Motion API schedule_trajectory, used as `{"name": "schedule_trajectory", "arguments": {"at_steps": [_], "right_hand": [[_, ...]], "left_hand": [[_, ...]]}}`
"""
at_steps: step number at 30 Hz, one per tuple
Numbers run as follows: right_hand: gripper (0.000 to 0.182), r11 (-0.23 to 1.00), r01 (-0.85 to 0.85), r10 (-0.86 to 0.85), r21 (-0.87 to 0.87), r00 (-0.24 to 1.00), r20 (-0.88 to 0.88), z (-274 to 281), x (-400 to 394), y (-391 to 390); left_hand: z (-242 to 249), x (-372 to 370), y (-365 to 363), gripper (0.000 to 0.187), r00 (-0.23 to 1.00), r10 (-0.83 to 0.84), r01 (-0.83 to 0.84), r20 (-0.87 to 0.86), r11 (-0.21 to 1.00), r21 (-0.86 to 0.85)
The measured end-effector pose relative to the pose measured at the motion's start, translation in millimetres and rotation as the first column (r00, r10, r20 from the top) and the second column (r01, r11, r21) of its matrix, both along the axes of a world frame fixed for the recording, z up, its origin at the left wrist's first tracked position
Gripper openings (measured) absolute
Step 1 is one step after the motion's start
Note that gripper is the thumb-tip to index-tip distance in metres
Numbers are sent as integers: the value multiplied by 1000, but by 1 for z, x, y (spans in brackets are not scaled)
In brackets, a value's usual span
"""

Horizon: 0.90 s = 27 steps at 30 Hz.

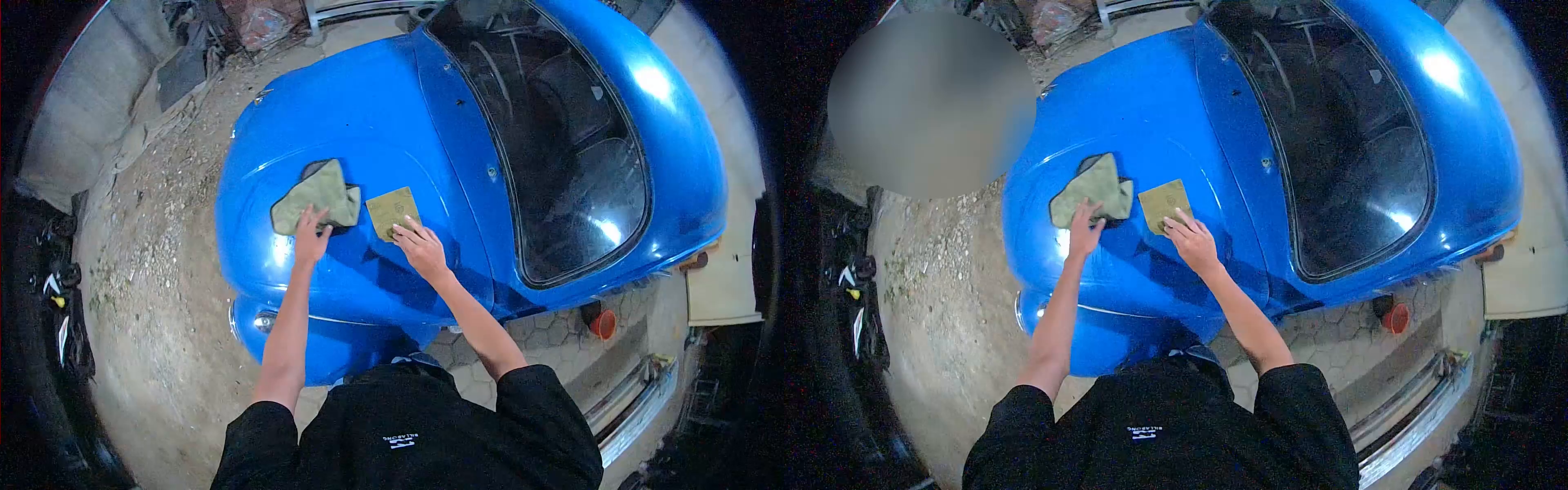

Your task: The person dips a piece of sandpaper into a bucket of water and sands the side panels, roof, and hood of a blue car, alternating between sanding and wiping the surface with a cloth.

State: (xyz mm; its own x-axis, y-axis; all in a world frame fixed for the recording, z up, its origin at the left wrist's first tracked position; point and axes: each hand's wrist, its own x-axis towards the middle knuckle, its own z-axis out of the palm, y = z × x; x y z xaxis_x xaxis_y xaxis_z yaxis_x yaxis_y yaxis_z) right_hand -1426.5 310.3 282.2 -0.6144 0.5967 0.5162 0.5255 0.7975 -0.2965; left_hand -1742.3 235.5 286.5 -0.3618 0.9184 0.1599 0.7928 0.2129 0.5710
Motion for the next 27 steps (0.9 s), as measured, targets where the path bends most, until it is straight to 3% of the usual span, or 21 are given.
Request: {"name": "schedule_trajectory", "arguments": {"at_steps": [1,2,4,7,11,14,17,21,24,27], "right_hand": [[29,999,-49,49,-24,999,3,-1,0,2],[28,995,-89,89,40,996,1,2,2,4],[28,994,-107,108,-14,994,31,5,12,-4],[28,993,-91,97,-71,992,86,1,33,-47],[30,990,-75,82,-118,995,50,-2,59,-116],[27,978,-19,37,-207,996,83,-1,73,-153],[23,963,41,-16,-268,995,97,2,83,-174],[23,833,57,36,-551,987,158,44,106,-194],[34,416,-51,-39,-908,997,-74,91,127,-201],[46,421,-212,-144,-882,944,-296,83,150,-223]], "left_hand": [[16,13,-1,55,999,-48,48,-15,999,-10],[22,23,-3,54,998,-4,6,-60,999,42],[31,48,-17,52,986,84,-65,-141,989,136],[7,89,-61,55,980,200,-200,17,958,206],[10,161,-132,56,993,34,-45,109,994,99],[25,205,-166,57,978,-159,173,138,980,-101],[20,227,-186,58,971,-231,238,62,958,-157],[14,234,-205,45,971,-220,223,99,975,-23],[30,233,-218,33,906,-103,177,411,973,-148],[29,230,-230,24,684,-76,165,725,985,-52]]}}
